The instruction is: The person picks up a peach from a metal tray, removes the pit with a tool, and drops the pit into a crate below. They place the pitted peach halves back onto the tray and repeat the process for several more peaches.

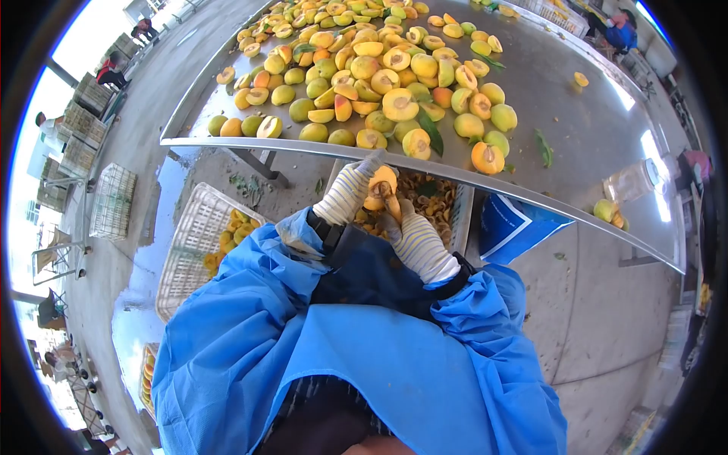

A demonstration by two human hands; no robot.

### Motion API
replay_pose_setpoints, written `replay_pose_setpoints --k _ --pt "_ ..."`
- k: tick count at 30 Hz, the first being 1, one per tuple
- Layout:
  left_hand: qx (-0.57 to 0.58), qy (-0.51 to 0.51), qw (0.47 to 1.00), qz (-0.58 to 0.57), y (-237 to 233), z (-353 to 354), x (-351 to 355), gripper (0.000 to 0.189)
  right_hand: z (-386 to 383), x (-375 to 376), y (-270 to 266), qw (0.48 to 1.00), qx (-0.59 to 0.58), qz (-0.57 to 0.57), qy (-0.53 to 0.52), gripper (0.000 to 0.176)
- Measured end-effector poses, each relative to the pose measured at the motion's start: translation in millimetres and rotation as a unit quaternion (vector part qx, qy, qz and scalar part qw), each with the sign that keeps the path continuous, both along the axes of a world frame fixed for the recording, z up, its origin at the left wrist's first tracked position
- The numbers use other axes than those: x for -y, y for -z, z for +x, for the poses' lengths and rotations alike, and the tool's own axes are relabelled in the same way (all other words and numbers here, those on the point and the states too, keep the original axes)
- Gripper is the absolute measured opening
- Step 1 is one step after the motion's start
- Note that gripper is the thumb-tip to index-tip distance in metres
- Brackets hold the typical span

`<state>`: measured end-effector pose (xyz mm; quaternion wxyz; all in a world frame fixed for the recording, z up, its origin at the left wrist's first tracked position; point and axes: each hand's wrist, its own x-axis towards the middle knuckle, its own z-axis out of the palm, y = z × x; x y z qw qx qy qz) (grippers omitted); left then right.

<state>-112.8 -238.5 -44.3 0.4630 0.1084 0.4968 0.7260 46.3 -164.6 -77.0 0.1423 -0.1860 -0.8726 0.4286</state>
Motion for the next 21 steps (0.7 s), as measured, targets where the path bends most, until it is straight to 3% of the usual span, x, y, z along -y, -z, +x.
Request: replay_pose_setpoints --k 2,5,8,11,14,16,17,19,20,21 --pt "-0.016 -0.026 0.999 0.014 2.4 2.4 -3.0 0.041 -7.4 6.9 21.9 0.993 -0.094 -0.069 0.015 0.046" --pt "-0.03 -0.024 0.999 0.017 3.5 5.1 -1.9 0.04 1.1 4.8 -2.2 0.962 -0.072 -0.263 -0.029 0.044" --pt "-0.057 -0.005 0.998 0.029 8.4 3.1 -3.6 0.039 15.1 -12.4 -43.6 0.85 0.091 -0.512 -0.088 0.04" --pt "-0.071 -0.021 0.996 0.056 18.0 4.4 -6.4 0.041 16.7 -5.1 -51.3 0.789 0.065 -0.611 -0.021 0.032" --pt "-0.115 -0.044 0.99 0.063 22.2 12.1 -11.2 0.044 11.6 7.9 -34.1 0.827 0.021 -0.561 0.021 0.035" --pt "-0.136 -0.063 0.988 0.04 14.5 15.9 -10.7 0.046 16.3 -3.7 -41.5 0.858 0.061 -0.509 -0.017 0.035" --pt "-0.123 -0.019 0.991 0.046 13.4 13.5 -10.5 0.048 18.1 -9.0 -44.6 0.873 0.081 -0.48 -0.037 0.035" --pt "-0.095 0.063 0.992 0.058 10.3 4.3 -7.3 0.051 10.7 -11.5 -10.6 0.973 -0.068 -0.212 -0.054 0.035" --pt "-0.097 0.076 0.991 0.054 17.4 1.1 -5.9 0.054 3.7 -13.4 16.2 0.983 -0.152 -0.09 -0.052 0.035" --pt "-0.116 0.081 0.989 0.04 17.1 0.0 -5.4 0.054 4.9 -12.5 12.4 0.982 -0.135 -0.123 -0.048 0.036"
